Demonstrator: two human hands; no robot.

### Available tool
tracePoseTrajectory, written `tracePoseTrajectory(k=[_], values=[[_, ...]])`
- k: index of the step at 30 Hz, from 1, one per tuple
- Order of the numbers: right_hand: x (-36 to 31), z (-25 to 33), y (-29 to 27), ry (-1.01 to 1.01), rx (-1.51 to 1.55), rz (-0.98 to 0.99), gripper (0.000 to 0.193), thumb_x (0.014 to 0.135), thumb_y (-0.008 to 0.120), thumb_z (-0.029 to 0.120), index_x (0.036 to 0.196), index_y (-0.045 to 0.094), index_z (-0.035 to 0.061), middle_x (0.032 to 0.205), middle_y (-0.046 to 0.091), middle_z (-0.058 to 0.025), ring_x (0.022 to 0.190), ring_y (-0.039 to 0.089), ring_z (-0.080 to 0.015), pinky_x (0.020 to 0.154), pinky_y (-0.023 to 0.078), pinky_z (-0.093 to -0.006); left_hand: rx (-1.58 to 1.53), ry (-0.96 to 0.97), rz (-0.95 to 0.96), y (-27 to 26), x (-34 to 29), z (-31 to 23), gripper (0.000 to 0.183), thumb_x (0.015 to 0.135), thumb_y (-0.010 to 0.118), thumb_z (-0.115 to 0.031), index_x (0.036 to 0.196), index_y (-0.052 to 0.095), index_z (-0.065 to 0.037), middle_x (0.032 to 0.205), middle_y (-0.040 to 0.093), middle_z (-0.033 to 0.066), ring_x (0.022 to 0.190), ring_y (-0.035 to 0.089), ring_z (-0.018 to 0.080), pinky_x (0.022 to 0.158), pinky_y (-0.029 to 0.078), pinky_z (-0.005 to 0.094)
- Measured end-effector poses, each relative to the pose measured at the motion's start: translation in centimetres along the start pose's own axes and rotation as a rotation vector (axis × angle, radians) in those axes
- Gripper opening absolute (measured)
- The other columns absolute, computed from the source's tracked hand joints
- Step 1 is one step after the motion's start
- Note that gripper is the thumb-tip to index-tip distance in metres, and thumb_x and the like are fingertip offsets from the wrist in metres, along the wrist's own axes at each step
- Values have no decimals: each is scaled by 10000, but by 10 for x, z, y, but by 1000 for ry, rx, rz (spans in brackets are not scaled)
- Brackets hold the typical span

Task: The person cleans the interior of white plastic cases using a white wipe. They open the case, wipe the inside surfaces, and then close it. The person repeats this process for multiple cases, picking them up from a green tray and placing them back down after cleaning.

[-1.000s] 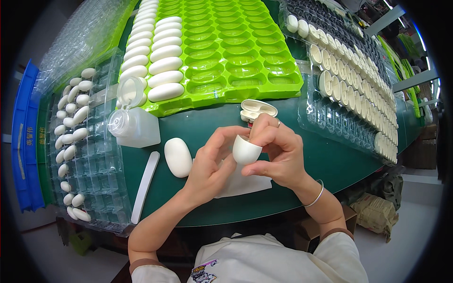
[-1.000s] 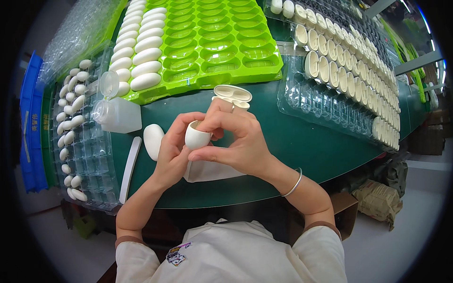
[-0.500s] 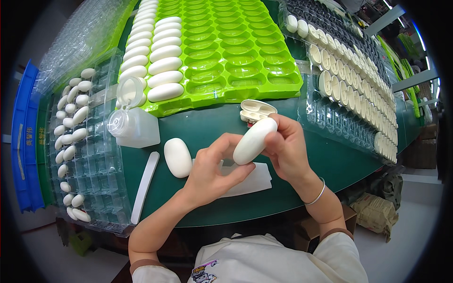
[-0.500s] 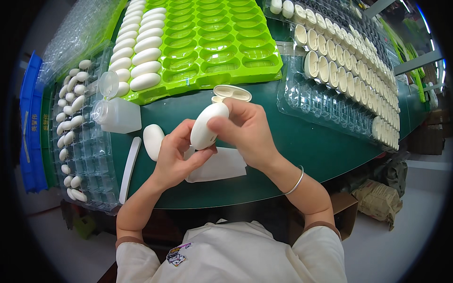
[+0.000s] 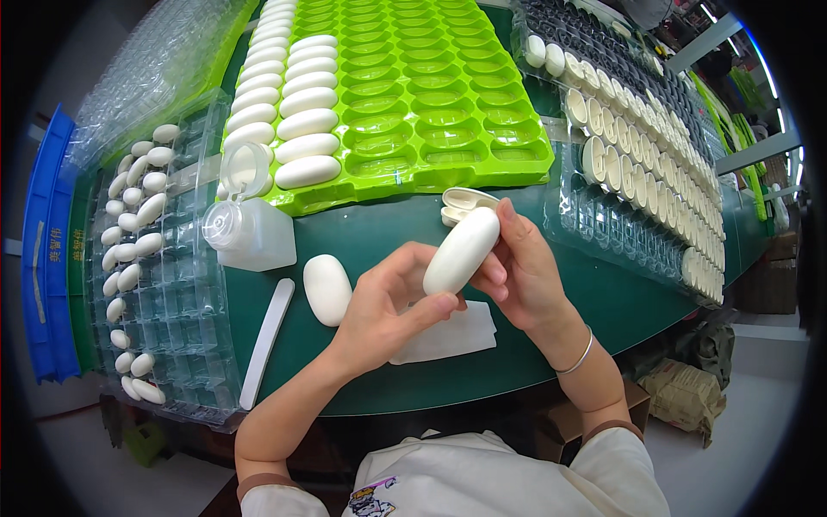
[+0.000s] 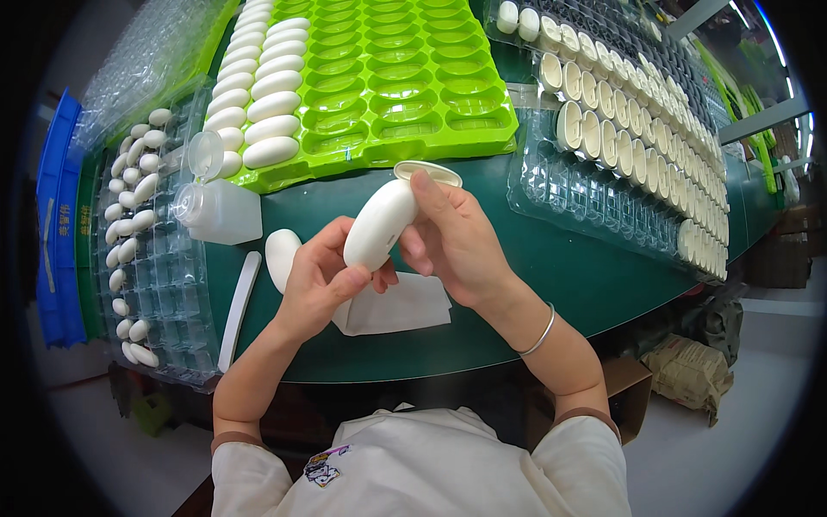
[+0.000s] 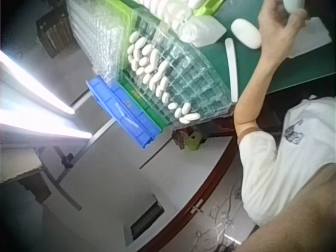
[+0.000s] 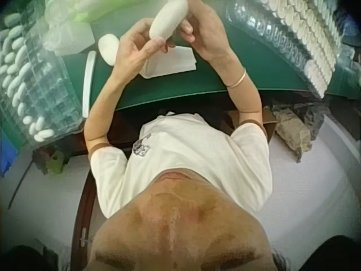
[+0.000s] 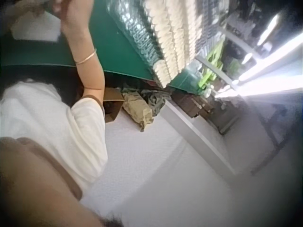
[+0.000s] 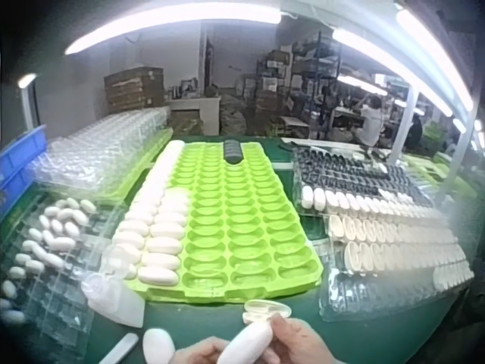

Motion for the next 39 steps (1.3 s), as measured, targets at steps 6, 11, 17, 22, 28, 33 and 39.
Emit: tracePoseTrajectory(k=[6,11,17,22,28,33,39], values=[[0,-4,-2,-244,-173,160,421,862,460,456,814,510,40,760,467,-14,661,428,-82,560,338,-212,-49,233,-41,-6,3,-2,255,750,635,-16,969,504,-16,949,510,46,918,503,120,793,425,275],[4,-5,-10,-324,-221,207,441,852,470,467,847,505,27,830,470,-36,730,438,-108,642,353,-233,17,342,-39,-3,9,-2,271,734,651,-9,965,508,-16,921,501,38,875,507,110,775,428,267],[4,-11,3,-319,-212,38,504,710,691,394,999,447,61,980,489,-75,912,497,-159,795,433,-306,607,555,-209,-9,1,-16,265,690,696,-104,888,548,-10,871,501,77,818,522,166,718,424,275],[1,-13,8,-299,-127,-61,662,725,697,166,1245,307,38,1125,490,-143,1004,535,-227,845,484,-332,1001,634,-384,-8,-31,-48,339,708,661,-115,1025,559,-53,934,550,104,849,550,254,727,448,326],[5,-18,-1,-226,-14,-88,622,778,640,149,1277,289,23,1154,484,-125,1021,523,-203,861,468,-301,1394,465,-690,-81,-117,-100,145,699,629,-19,842,626,-36,842,612,95,816,579,231,729,459,307],[11,-21,-13,-124,175,-68,407,859,528,258,1183,415,38,1092,531,-94,1011,526,-195,854,463,-307,1719,254,-1074,-229,-176,-120,229,731,564,-16,957,590,-37,966,595,123,921,547,283,807,416,354],[13,-15,-5,6,105,-114,495,877,415,437,1121,456,9,907,564,-88,735,553,-160,665,510,-266,1743,84,-769,-271,-183,-133,328,673,568,86,978,526,-27,997,561,131,965,523,313,809,411,360]])
Point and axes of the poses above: each hand's wrist, its own x-axis towards the middle knuckle, its own y-axis out of the palm, z = x × y, the point moved 2 cm from there along x, towards the middle knuckle
